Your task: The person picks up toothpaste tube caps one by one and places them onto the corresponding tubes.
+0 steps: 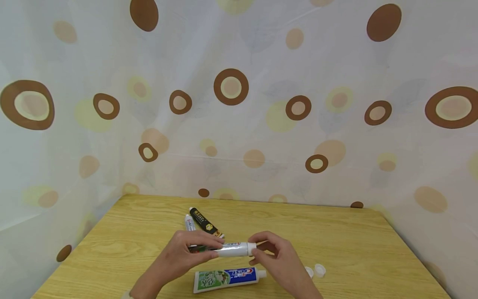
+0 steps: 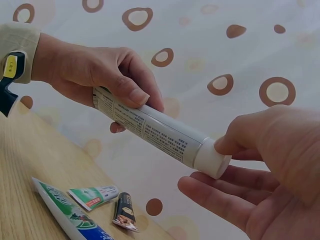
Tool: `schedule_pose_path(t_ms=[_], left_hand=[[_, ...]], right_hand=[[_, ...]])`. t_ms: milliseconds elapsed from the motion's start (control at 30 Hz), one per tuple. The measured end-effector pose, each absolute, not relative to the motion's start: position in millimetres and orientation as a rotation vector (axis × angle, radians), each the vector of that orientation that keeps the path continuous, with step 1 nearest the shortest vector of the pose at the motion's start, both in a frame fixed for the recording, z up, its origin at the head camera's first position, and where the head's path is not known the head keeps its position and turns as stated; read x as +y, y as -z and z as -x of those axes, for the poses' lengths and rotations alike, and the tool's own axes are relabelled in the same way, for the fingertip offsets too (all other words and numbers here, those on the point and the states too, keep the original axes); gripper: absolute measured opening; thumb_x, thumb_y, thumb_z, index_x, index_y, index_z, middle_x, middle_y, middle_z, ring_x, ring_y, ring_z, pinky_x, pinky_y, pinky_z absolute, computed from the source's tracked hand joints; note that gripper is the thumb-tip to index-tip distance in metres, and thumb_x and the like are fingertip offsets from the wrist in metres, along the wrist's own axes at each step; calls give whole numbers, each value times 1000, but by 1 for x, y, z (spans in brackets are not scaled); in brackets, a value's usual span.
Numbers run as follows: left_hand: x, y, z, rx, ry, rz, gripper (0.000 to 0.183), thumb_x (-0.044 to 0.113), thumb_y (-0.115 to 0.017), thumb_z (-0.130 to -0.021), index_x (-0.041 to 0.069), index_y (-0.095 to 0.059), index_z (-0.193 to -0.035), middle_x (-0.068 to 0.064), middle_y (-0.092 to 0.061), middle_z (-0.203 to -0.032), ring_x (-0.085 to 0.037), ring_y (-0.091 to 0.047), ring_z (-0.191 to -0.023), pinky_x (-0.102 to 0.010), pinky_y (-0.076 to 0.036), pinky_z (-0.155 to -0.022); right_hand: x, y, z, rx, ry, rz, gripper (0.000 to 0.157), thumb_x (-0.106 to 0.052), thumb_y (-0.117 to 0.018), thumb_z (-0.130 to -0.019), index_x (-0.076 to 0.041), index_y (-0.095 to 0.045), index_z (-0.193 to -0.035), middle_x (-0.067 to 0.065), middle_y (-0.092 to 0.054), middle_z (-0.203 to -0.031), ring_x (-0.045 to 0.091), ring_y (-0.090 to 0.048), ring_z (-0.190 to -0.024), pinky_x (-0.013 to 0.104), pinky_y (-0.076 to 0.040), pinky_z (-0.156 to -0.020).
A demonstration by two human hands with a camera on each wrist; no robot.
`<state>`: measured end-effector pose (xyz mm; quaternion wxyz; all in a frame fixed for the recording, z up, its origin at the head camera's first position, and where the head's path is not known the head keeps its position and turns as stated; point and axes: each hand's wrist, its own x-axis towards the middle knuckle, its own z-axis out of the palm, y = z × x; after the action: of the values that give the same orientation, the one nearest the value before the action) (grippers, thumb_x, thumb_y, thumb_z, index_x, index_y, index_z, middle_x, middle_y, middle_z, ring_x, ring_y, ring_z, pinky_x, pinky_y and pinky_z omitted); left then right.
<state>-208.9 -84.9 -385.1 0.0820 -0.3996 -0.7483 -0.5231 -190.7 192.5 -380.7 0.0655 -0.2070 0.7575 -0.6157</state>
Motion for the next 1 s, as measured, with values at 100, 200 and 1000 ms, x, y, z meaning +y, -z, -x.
schedule_pose_path(t_ms=[100, 200, 1000], left_hand=[[-85, 385, 209, -2240, 1559, 1185, 20, 22, -71, -91, 11, -78, -107, -7, -76, -111, -12, -71, -98, -24, -60, -69], [-85, 385, 209, -2247, 1568, 1179, 21, 22, -72, -91, 11, -78, -106, -8, -76, -111, -12, -71, -98, -24, -60, -69], [-84, 387, 211, -2248, 1645, 1179, 22, 22, -72, -90, 8, -78, -107, -11, -75, -112, -13, -72, -99, -24, -60, -73]], right_hand=[[192, 381, 191, 2269, 1876, 617, 34, -17, -59, -100, 7, -55, -124, 28, -59, -122, 19, -71, -92, 38, -61, -82], [192, 381, 191, 2265, 1883, 609, 34, -18, -58, -101, 6, -56, -124, 28, -61, -118, 19, -72, -91, 37, -61, -81], [189, 378, 190, 2396, 1852, 460, 33, -27, -66, -96, -2, -63, -118, 16, -66, -119, 16, -69, -102, 28, -59, -86]])
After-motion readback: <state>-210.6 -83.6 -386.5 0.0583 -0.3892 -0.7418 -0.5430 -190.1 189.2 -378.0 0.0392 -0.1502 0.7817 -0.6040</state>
